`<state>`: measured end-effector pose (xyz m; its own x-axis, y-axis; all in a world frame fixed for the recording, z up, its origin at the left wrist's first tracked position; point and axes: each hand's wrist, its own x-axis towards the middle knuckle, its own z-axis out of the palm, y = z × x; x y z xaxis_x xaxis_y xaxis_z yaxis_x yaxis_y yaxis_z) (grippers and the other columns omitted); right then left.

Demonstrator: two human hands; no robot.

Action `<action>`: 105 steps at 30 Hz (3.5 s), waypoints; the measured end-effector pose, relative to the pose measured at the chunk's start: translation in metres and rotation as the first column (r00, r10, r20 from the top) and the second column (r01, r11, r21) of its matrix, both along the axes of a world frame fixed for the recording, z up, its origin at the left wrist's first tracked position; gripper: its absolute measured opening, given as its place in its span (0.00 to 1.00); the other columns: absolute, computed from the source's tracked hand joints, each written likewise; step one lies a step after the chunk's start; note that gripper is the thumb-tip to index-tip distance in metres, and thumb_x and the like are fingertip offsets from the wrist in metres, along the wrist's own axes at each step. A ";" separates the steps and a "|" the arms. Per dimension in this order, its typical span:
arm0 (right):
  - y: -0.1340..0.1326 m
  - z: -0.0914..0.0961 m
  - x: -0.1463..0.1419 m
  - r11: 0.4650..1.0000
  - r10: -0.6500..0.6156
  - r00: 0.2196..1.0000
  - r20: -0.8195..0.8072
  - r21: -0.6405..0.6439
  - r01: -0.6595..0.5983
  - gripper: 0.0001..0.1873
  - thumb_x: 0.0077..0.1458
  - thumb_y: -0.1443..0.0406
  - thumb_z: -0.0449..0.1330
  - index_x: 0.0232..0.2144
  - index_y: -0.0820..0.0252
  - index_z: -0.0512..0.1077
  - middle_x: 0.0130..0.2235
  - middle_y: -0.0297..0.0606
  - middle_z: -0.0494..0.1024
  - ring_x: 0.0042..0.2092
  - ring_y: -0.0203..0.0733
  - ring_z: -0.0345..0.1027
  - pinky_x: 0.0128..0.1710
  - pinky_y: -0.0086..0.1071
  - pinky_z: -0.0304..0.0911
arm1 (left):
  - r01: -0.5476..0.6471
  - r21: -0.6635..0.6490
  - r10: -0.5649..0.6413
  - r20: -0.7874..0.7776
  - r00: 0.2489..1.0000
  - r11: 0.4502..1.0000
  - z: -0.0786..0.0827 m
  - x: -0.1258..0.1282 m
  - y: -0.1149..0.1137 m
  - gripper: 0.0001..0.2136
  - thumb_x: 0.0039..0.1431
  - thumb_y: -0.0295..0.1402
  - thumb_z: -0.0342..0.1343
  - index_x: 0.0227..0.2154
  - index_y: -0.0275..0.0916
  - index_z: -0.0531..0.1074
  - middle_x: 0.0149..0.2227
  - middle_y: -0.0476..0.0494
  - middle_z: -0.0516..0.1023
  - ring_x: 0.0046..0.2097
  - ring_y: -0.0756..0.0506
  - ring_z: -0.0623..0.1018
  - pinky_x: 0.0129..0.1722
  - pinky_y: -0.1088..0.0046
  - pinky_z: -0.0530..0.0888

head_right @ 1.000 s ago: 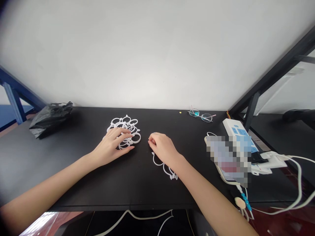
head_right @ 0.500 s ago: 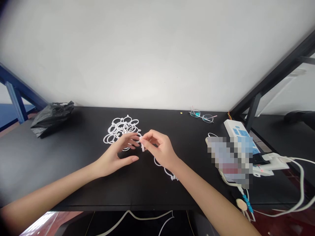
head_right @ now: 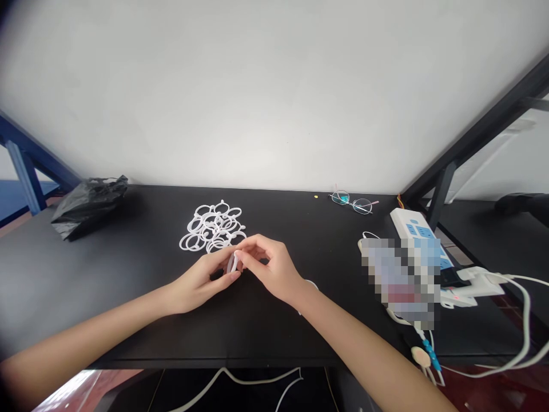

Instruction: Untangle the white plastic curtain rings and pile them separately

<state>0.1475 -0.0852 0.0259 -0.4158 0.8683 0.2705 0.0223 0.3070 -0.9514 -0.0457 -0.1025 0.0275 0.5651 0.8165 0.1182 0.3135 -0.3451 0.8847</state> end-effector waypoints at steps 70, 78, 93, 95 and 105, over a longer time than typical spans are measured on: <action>0.029 0.022 0.042 0.838 0.443 0.752 0.489 -0.524 -0.153 0.16 0.54 0.54 0.62 0.35 0.62 0.73 0.33 0.40 0.81 0.27 0.36 0.74 0.24 0.24 0.63 | -0.122 0.731 0.571 -0.405 0.714 0.671 -0.021 -0.033 0.034 0.21 0.60 0.51 0.54 0.46 0.39 0.73 0.43 0.44 0.74 0.28 0.51 0.73 0.22 0.77 0.65; 0.032 0.007 0.035 0.987 0.050 0.864 0.501 -0.159 0.035 0.11 0.56 0.58 0.60 0.34 0.59 0.75 0.33 0.38 0.80 0.35 0.40 0.74 0.35 0.31 0.68 | -0.139 0.725 0.580 -0.404 0.707 0.674 -0.019 -0.032 0.034 0.22 0.60 0.52 0.53 0.48 0.40 0.71 0.46 0.42 0.74 0.26 0.52 0.73 0.22 0.77 0.66; 0.046 -0.011 0.039 0.926 -0.370 0.760 0.535 0.280 0.253 0.07 0.51 0.68 0.60 0.35 0.57 0.75 0.38 0.39 0.79 0.42 0.44 0.72 0.43 0.39 0.68 | -0.167 0.756 0.539 -0.275 0.796 0.633 -0.010 -0.028 0.029 0.19 0.63 0.49 0.51 0.45 0.38 0.71 0.44 0.40 0.76 0.26 0.54 0.71 0.21 0.79 0.65; 0.049 -0.017 0.039 0.922 -0.385 0.753 0.534 0.261 0.287 0.06 0.51 0.68 0.60 0.34 0.58 0.75 0.37 0.38 0.79 0.39 0.43 0.72 0.42 0.38 0.68 | -0.145 0.766 0.500 -0.252 0.829 0.626 -0.009 -0.027 0.027 0.18 0.64 0.47 0.51 0.44 0.37 0.71 0.43 0.40 0.76 0.27 0.53 0.72 0.22 0.80 0.66; 0.048 -0.017 0.036 0.907 -0.420 0.682 0.599 0.294 0.301 0.07 0.51 0.71 0.58 0.33 0.57 0.74 0.33 0.36 0.78 0.33 0.39 0.69 0.35 0.33 0.65 | 0.023 0.794 0.305 -0.259 0.916 0.607 -0.015 -0.019 0.017 0.13 0.65 0.41 0.51 0.41 0.37 0.71 0.40 0.41 0.77 0.30 0.52 0.77 0.25 0.79 0.72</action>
<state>0.1834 -0.0371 0.0090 -0.2026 0.9570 0.2078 0.7423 0.2885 -0.6048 -0.0644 -0.0853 0.0123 0.5839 0.5810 0.5669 0.6329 -0.7632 0.1303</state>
